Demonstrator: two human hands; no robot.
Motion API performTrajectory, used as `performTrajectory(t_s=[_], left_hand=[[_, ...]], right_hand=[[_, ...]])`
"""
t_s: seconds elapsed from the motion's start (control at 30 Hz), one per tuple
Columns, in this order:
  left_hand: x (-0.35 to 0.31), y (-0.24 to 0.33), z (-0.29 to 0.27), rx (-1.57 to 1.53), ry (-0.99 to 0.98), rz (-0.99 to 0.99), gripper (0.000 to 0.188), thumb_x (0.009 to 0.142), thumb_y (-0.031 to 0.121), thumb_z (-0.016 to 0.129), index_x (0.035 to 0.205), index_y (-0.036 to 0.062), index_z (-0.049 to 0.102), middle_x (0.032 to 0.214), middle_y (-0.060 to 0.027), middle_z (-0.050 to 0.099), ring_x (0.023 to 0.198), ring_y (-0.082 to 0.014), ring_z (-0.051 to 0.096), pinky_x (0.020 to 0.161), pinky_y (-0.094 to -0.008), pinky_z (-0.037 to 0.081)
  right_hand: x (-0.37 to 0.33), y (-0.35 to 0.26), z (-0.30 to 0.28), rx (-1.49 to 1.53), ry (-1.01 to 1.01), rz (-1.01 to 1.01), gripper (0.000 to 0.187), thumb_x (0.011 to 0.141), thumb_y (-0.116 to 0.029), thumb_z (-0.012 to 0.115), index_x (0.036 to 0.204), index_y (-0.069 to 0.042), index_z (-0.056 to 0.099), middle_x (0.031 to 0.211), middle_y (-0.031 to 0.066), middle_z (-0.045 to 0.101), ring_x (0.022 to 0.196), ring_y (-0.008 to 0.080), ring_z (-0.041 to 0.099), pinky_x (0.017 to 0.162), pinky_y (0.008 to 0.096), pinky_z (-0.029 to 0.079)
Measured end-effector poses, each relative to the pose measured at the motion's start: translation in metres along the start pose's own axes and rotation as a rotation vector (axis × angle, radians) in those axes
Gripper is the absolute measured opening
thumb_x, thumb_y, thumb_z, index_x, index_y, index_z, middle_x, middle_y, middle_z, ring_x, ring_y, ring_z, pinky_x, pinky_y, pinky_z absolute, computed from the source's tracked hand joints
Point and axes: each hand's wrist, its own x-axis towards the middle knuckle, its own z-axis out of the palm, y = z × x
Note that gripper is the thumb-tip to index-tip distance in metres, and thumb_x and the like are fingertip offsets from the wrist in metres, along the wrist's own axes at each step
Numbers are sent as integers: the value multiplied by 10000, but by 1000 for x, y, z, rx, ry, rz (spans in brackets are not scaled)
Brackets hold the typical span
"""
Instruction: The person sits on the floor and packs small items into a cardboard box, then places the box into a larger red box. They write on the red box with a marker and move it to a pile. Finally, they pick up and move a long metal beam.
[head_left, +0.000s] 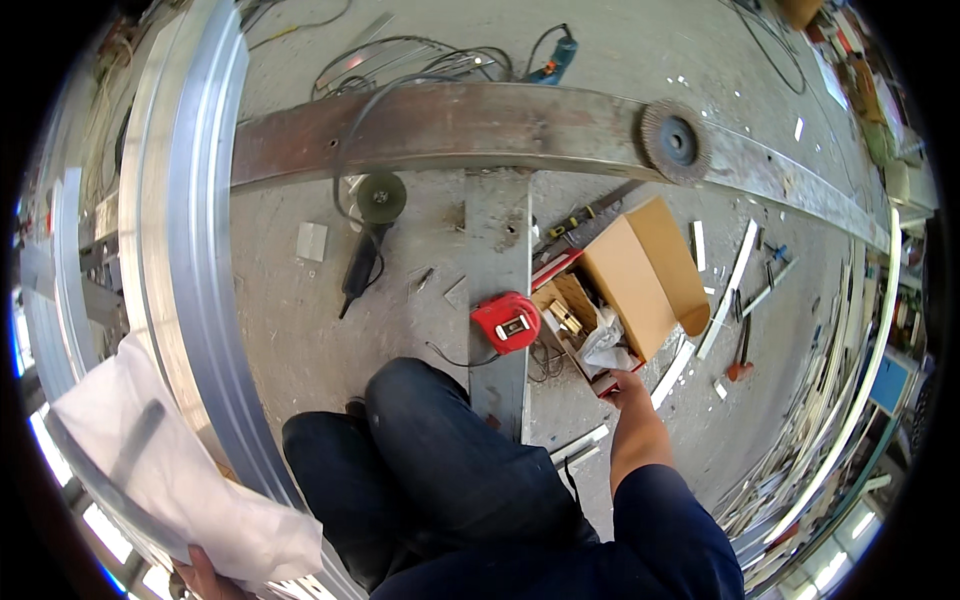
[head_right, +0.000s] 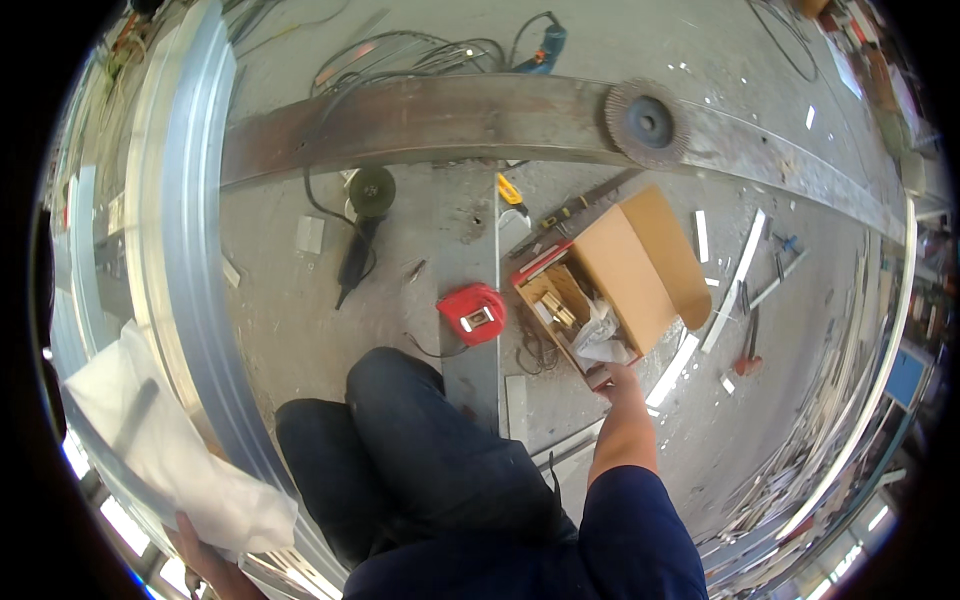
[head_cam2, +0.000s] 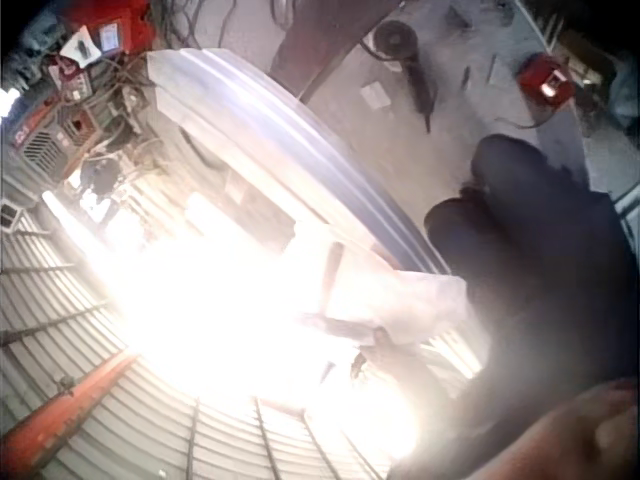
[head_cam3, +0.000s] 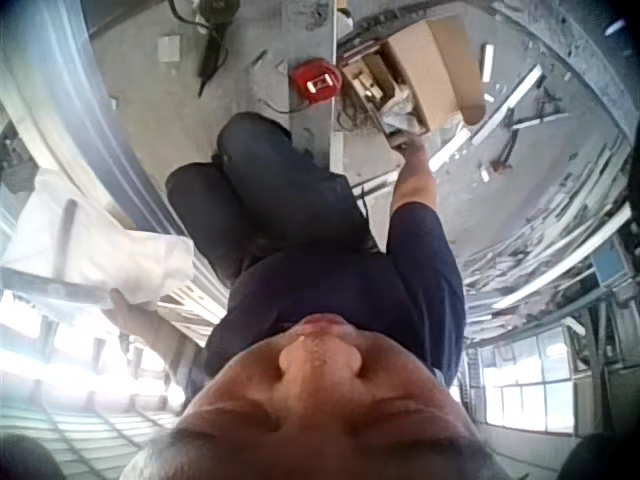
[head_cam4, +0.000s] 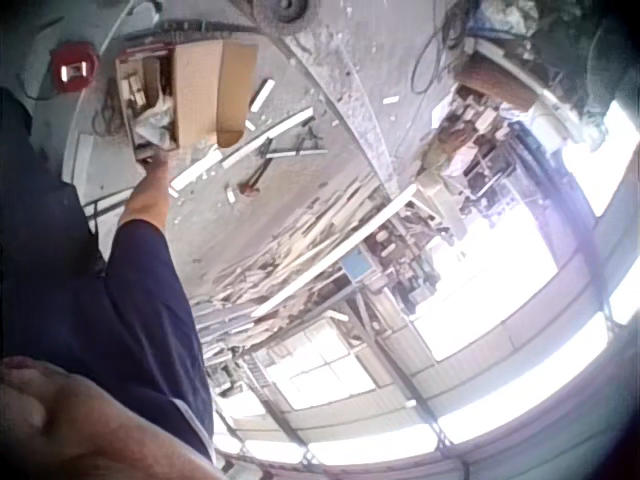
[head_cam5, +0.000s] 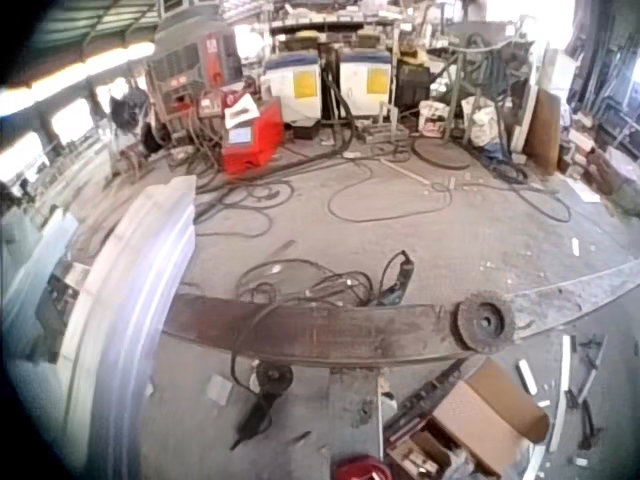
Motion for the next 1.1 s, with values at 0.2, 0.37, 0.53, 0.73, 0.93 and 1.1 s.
performTrajectory(t_s=[0.2,0.37,0.53,0.73,0.93,1.1], left_hand=[[-7,-17,-7,165,-8,9,926,816,435,761,1460,-77,334,1359,-216,492,1200,-327,534,1008,-418,440],[-12,-52,-47,55,8,24,868,857,424,725,1462,-62,337,1375,-223,481,1205,-345,524,999,-441,449],[-34,-63,-62,-103,27,71,776,917,379,641,1476,-53,321,1407,-249,450,1207,-377,526,995,-460,457],[-71,-26,-41,-316,-44,268,760,935,320,587,1485,-92,262,1399,-300,434,1221,-390,528,1030,-463,444],[-91,-48,-107,-440,84,479,651,943,186,592,1465,-83,313,1347,-260,505,1179,-339,564,1012,-424,456],[-111,-72,-173,-578,239,479,518,937,101,608,1392,-69,430,1271,-191,583,1107,-269,609,971,-387,481]], right_hand=[[-36,-1,23,-112,-134,-28,336,924,-18,580,1252,-16,510,1205,181,620,1057,328,663,866,540,597],[-72,30,-13,-18,-31,12,275,928,-30,577,1189,15,505,1109,170,603,1006,330,650,866,515,603],[-105,64,-105,69,-114,21,218,964,-90,558,1166,-10,544,1094,150,628,1014,322,652,907,491,581],[-154,82,-186,241,-86,-278,416,913,-35,546,1319,-17,457,1203,193,602,1088,348,629,958,502,554],[-236,29,-230,275,-318,-735,440,815,-77,615,1253,-108,584,1191,63,663,1074,254,649,961,413,515],[-343,-46,-222,10,-232,-1042,540,794,-73,562,1331,-107,504,1144,102,650,921,287,690,711,471,608]])
